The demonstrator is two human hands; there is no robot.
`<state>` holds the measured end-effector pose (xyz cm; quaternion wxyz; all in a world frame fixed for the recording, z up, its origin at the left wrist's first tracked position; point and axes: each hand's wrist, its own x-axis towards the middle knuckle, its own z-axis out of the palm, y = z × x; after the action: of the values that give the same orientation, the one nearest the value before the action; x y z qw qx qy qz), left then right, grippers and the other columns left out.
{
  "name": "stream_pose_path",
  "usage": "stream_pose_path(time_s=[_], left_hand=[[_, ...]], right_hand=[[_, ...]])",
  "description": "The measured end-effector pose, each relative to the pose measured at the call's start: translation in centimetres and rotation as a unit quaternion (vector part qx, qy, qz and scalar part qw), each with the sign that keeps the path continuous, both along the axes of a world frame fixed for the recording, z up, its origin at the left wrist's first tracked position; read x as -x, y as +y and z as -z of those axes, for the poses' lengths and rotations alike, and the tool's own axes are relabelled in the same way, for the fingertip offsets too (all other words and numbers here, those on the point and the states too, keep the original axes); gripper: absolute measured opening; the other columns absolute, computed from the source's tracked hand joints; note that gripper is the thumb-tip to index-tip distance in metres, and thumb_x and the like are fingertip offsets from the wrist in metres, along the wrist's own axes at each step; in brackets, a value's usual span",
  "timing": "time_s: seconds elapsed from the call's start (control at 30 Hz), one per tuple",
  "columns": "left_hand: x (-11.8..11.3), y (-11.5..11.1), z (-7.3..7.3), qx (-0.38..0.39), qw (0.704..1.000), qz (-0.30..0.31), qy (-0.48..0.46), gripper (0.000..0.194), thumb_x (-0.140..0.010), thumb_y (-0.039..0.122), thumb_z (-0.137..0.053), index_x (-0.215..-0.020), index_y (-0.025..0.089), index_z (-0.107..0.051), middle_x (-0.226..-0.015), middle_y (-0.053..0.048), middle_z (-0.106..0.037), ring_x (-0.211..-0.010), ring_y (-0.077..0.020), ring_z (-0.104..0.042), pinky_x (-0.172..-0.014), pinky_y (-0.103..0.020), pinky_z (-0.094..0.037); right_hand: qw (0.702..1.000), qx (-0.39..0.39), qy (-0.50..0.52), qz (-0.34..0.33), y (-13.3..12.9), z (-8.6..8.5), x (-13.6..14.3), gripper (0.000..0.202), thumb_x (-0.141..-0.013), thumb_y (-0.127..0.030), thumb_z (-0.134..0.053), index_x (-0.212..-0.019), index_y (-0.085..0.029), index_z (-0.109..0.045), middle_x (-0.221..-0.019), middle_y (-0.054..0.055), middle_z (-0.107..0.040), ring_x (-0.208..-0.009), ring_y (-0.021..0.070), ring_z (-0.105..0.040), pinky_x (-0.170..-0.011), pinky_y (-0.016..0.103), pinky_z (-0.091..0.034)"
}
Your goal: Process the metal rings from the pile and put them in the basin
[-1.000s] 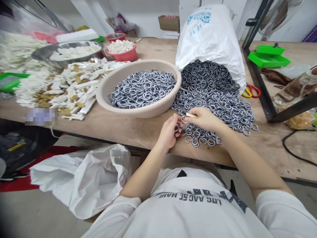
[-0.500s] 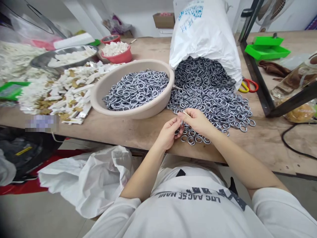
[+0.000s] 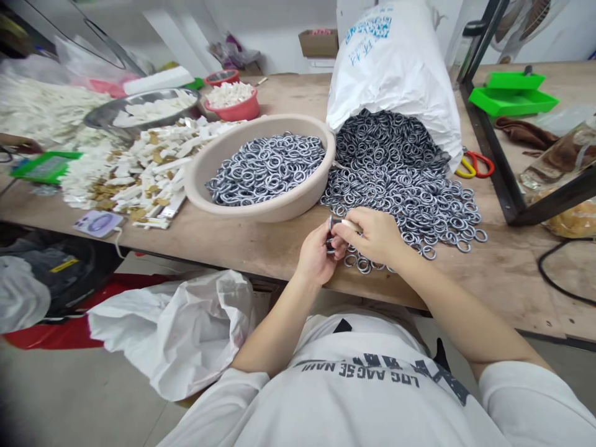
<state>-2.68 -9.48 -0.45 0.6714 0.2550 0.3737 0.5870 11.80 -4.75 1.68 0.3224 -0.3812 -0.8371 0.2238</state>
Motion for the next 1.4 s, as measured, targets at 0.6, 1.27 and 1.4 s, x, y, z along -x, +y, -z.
stream_pose_path(time_s=[0.6,1.27,1.4], left_hand=[[0.5,-1.3,0.1,-0.045,0.998,0.046,0.015,0.035,-0.086,0.045,-0.065,-0.07,0.018,-0.049,-0.054,0.005,-0.044,-0.044,-0.0054,-0.041,-0.044,-0.018,-0.031],[2.5,0.1,1.6,0.003,0.997,-0.068,0.023,0.035,-0.081,0.049,-0.071,-0.088,0.018,-0.056,-0.072,0.004,-0.053,-0.046,-0.0033,-0.044,-0.039,-0.017,-0.026],[0.2,0.5,2.0,-0.056,0.993,-0.08,0.071,0.04,-0.087,0.058,-0.061,-0.086,0.019,-0.056,-0.068,0.005,-0.047,-0.05,-0.0048,-0.041,-0.043,-0.017,-0.029]], right_hand=[[0.991,-0.004,-0.079,0.112,1.7,0.6,-0.4,0.052,-0.099,-0.058,-0.038,-0.069,-0.021,-0.059,-0.061,0.0,-0.057,-0.06,0.0155,-0.051,-0.058,0.029,-0.027],[0.979,0.198,0.042,0.029,5.2,0.0,1.4,0.027,-0.086,-0.045,-0.064,-0.082,-0.018,-0.065,-0.069,0.001,-0.063,-0.059,0.0142,-0.053,-0.058,0.028,-0.041],[0.926,0.332,0.175,-0.043,0.4,0.3,1.5,0.031,-0.079,-0.047,-0.073,-0.083,-0.018,-0.063,-0.07,-0.001,-0.063,-0.055,0.011,-0.05,-0.053,0.025,-0.04]])
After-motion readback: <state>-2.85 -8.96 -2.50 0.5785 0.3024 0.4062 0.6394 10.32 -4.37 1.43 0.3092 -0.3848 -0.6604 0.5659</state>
